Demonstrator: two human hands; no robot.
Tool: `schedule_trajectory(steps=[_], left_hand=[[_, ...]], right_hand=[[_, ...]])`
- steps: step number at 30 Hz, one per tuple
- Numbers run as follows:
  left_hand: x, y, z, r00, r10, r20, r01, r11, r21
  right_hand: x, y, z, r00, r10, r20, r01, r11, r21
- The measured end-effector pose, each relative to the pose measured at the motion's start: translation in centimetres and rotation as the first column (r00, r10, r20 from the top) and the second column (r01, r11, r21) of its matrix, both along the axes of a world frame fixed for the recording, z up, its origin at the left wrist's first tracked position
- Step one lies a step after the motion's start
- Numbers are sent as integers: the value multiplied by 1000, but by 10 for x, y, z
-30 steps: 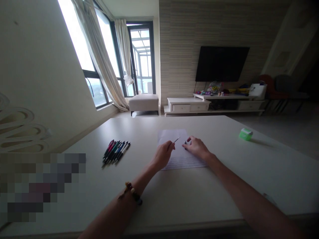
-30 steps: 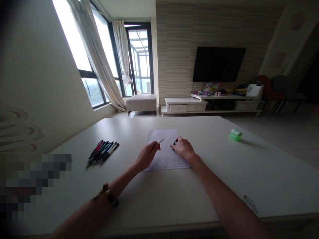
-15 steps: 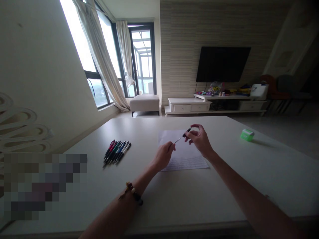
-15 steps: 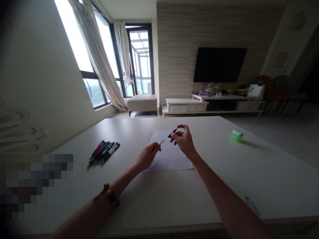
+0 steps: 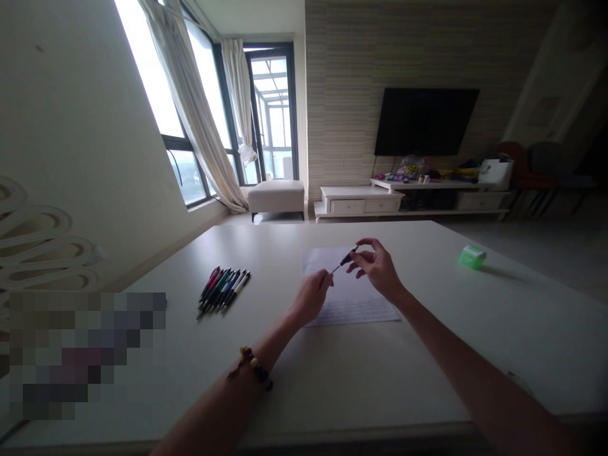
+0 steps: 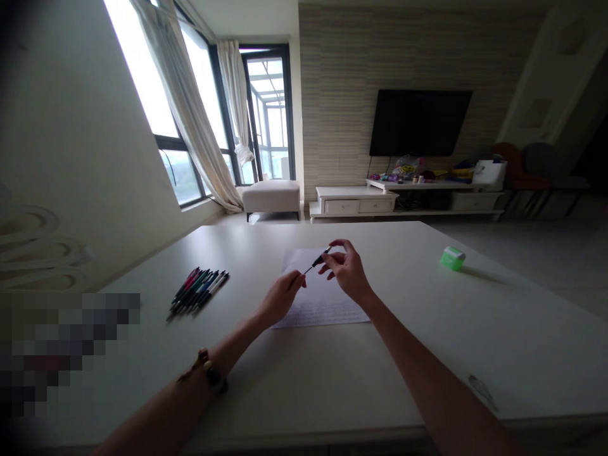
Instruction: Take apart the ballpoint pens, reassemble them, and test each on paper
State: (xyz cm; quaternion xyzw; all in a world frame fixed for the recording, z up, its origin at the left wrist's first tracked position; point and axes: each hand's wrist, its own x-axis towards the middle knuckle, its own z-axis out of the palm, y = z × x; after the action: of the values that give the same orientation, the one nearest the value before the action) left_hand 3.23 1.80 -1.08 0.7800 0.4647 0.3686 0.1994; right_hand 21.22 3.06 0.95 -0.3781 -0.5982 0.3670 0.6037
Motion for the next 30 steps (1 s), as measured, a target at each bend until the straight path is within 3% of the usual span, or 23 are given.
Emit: schedule_trajectory(steps=[9, 15, 19, 27, 30], left_hand=[[-1, 1, -1, 1000, -2, -30, 3, 999, 39], [-1, 1, -1, 1000, 1, -27, 0, 1000, 16], [-3, 1, -3, 998, -34, -46, 36, 998, 52], [-7, -3, 2, 983, -36, -179, 57, 992, 112], [-8, -5, 4, 973, -42, -225, 75, 987, 141]], right_hand=[[6, 1, 3, 999, -47, -21, 46, 999, -28], [2, 1, -1, 992, 80, 94, -74, 995, -71], [3, -1, 0, 983, 100, 154, -93, 994, -51], [-2, -11, -2, 874, -131, 467, 91, 990, 107], [-4, -10, -6, 857, -139, 497, 103, 990, 100]])
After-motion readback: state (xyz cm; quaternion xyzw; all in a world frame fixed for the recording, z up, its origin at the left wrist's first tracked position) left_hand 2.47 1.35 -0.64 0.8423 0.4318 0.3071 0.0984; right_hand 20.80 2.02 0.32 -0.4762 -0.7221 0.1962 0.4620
